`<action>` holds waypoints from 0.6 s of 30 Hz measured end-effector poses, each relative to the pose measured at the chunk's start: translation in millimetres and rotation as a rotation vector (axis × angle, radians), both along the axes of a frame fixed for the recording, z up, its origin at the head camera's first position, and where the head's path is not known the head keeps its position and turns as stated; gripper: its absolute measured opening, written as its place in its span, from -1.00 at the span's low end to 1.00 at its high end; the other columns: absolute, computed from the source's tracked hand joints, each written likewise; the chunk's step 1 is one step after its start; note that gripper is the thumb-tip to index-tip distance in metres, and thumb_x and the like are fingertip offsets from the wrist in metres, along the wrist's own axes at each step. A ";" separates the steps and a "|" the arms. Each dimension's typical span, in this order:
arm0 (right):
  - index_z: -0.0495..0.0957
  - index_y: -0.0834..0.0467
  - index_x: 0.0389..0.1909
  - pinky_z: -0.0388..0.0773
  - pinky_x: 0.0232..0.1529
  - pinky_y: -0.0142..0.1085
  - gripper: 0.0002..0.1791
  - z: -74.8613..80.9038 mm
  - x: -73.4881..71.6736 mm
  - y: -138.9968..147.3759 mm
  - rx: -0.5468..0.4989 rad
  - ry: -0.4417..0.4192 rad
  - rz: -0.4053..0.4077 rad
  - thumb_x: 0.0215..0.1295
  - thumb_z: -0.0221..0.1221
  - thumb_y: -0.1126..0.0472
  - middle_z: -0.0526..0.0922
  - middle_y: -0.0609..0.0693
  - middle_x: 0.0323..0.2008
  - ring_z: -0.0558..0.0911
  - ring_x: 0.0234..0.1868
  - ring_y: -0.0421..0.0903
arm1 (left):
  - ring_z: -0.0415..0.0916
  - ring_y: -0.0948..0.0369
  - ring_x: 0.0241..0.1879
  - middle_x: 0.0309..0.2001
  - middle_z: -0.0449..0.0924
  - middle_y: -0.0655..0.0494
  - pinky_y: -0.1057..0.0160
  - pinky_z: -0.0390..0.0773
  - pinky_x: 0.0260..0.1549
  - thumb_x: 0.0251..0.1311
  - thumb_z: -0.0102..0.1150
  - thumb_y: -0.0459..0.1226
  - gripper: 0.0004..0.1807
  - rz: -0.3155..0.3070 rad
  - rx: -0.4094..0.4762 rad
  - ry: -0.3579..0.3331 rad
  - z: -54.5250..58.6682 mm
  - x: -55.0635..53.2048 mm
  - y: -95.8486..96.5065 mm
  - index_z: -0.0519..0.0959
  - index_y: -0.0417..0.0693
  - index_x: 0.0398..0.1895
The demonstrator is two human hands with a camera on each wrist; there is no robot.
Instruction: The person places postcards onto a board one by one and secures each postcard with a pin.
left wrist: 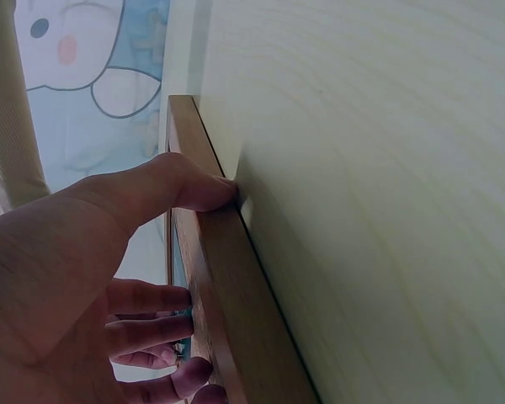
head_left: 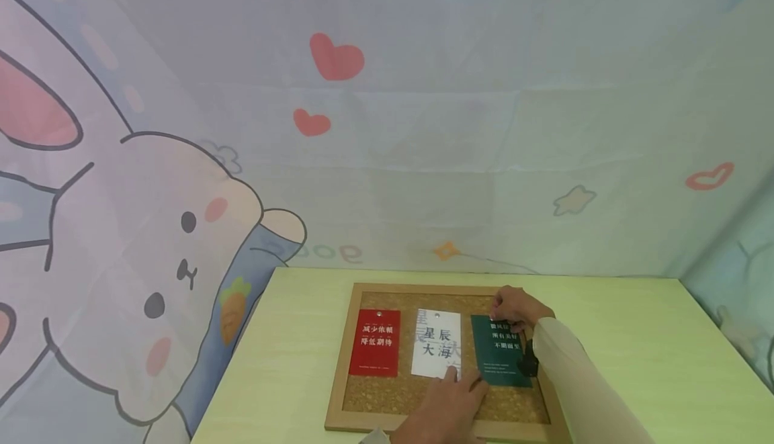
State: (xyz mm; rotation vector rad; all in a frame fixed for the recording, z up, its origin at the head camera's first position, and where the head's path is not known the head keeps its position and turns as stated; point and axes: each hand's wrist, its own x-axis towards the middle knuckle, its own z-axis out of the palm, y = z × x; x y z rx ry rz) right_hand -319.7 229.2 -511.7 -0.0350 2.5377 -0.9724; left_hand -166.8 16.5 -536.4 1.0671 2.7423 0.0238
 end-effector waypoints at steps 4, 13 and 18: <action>0.54 0.25 -0.31 0.64 -0.36 -0.17 -0.90 -1.2 -1.3 -2.7 0.025 0.013 0.008 0.43 0.24 0.35 0.57 0.07 -0.38 0.54 -0.36 -0.03 | 0.31 0.32 -0.06 0.29 0.34 0.38 0.30 0.52 -0.15 0.09 0.23 0.46 -0.10 0.002 0.003 -0.010 -0.4 -0.7 -0.8 0.38 0.30 0.45; 0.52 0.25 -0.32 0.64 -0.39 -0.17 -0.89 -5.3 -0.5 -4.3 0.058 0.075 0.025 0.44 0.23 0.35 0.57 0.08 -0.38 0.58 -0.35 -0.01 | 0.32 0.31 -0.02 0.34 0.32 0.40 0.27 0.54 -0.10 0.06 0.18 0.50 -0.07 0.015 -0.001 -0.023 -2.0 -2.9 -1.0 0.38 0.33 0.46; 0.48 0.21 -0.32 0.56 -0.47 -0.23 -0.87 -11.6 7.4 3.0 0.089 0.211 0.109 0.43 0.22 0.35 0.50 0.03 -0.42 0.52 -0.40 -0.05 | 0.34 0.32 0.01 0.41 0.30 0.41 0.27 0.54 -0.06 0.08 0.15 0.51 -0.06 -0.006 0.016 -0.032 -0.6 -2.5 -1.8 0.37 0.34 0.48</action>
